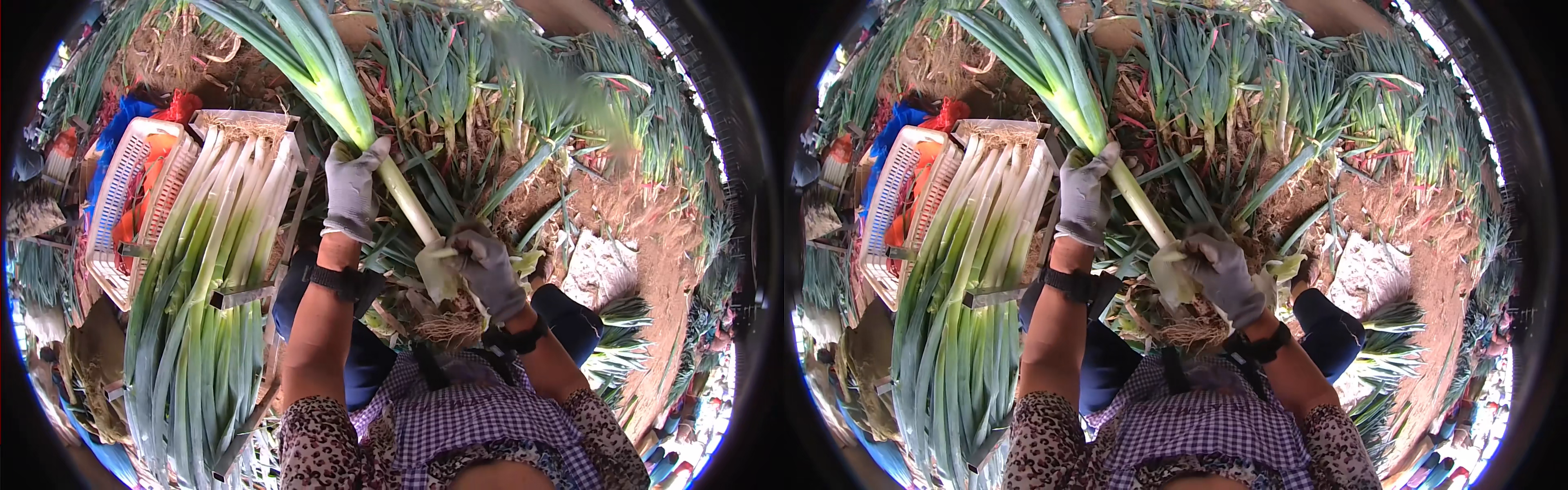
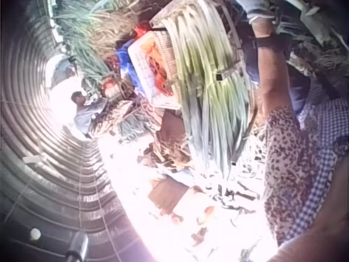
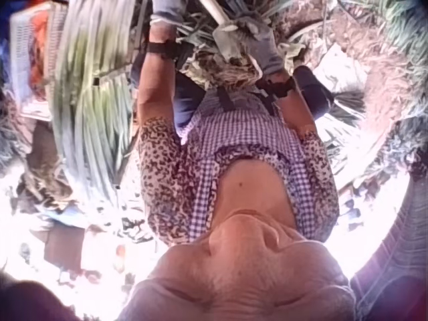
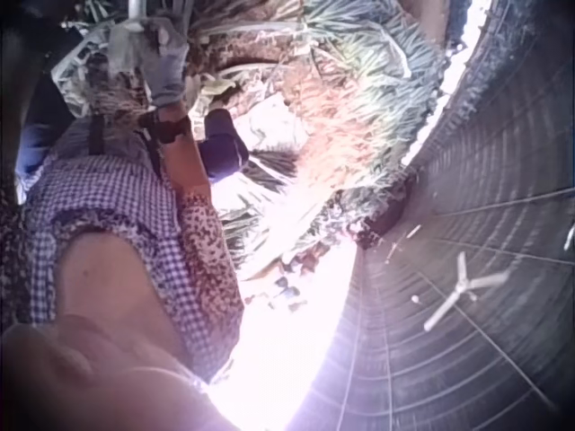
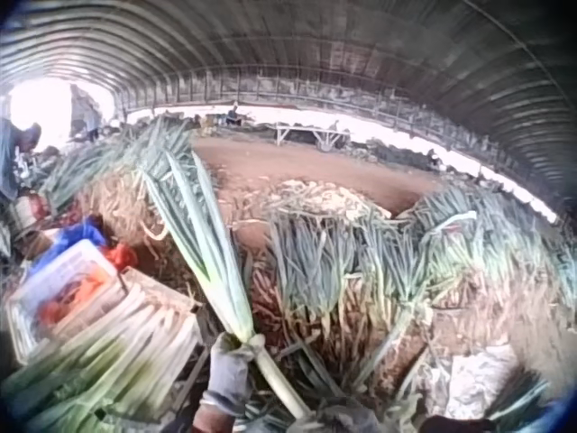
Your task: Peeling and cleaning leeks by hand in a large agricultural processing area.
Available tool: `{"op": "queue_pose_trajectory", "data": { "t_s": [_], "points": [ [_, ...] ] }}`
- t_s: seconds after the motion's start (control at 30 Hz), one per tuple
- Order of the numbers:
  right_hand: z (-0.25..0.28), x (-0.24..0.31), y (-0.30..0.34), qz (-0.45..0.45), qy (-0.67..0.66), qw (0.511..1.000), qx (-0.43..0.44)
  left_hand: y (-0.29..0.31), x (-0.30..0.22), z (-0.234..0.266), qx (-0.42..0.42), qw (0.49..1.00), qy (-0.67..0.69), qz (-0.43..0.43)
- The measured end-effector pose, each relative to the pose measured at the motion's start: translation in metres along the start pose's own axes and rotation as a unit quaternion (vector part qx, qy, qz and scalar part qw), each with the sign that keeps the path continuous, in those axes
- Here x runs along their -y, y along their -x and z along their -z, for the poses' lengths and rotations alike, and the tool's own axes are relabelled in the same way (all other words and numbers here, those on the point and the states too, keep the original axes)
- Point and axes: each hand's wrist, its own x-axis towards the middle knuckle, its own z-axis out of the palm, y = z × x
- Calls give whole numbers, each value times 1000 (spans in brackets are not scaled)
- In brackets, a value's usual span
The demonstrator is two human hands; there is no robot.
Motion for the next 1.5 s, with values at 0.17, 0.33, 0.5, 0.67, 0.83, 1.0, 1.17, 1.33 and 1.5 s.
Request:
{"op": "queue_pose_trajectory", "data": {
  "t_s": [0.17,0.33,0.5,0.67,0.83,1.0,1.17,1.33,1.5],
  "points": [
    [-4,5,-14,-49,-206,977,32,-5,11,6,-41,999,1,-5],
    [13,18,56,-246,-112,961,62,-17,2,9,-104,994,10,-28],
    [25,11,41,-271,-118,955,23,-16,27,17,-130,988,-35,-81],
    [2,29,17,-259,-484,822,-155,-13,27,-3,-156,986,-29,-60],
    [13,-23,70,-158,84,984,-1,7,47,-17,-138,990,12,-23],
    [5,-39,67,-97,239,966,3,12,25,-60,-89,991,-37,-92],
    [16,-3,25,-203,148,963,95,16,26,-49,19,990,-141,-17],
    [19,2,-35,-197,34,974,102,11,58,-28,81,955,-266,100],
    [18,19,-6,-221,100,948,208,4,102,5,-139,949,-143,245]
  ]
}}
